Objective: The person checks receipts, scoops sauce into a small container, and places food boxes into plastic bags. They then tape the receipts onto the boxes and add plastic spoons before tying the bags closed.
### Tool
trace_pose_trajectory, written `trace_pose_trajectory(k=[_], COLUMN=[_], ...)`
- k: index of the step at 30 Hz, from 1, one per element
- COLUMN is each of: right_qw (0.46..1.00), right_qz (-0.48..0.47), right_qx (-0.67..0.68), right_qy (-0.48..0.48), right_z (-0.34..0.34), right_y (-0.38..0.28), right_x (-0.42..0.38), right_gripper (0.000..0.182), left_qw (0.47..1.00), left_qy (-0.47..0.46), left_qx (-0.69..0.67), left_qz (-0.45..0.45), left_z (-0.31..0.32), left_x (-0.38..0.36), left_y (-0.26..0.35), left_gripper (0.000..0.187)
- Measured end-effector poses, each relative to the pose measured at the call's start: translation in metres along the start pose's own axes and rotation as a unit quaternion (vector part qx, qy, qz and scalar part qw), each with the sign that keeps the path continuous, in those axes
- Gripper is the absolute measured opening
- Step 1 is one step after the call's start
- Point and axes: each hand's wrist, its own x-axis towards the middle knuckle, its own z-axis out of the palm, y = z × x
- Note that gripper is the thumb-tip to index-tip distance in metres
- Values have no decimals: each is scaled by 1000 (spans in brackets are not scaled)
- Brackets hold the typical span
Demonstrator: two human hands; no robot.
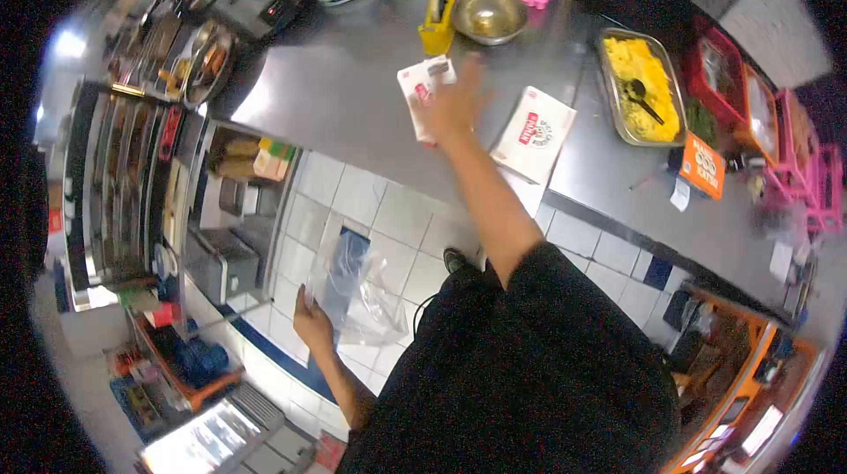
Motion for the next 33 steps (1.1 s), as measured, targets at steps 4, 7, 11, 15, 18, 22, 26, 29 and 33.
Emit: trace_pose_trajectory(k=[4,7,11,15,18,22,26,29,33], right_qw=[979,934,938,920,726,580,573,575,503], right_qz=[162,349,293,36,10,17,202,394,288], right_qx=[-81,10,-35,235,432,438,557,632,813], right_qy=[93,-75,-185,-312,-535,-687,-566,-339,-46], right_z=[-25,-65,-90,-89,-109,-61,-20,-75,-88], right_y=[90,120,122,119,51,6,-6,-42,-24], right_x=[-23,-43,-66,-101,-143,-193,-220,-212,-193], right_gripper=[97,113,116,107,107,90,68,54,45], left_qw=[998,997,999,978,934,898,859,872,917], left_qy=[59,68,-48,-77,-311,-344,-313,-281,-328], left_qx=[-22,-35,11,-161,-172,-266,-116,-131,-124], left_qz=[27,-31,13,109,-18,73,388,378,190], left_z=[30,72,163,181,103,11,-30,-33,44], left_x=[16,30,38,45,49,31,-7,-37,-54], left_y=[-13,-25,-68,-14,75,115,97,82,66], left_gripper=[39,45,49,34,34,37,32,40,52])
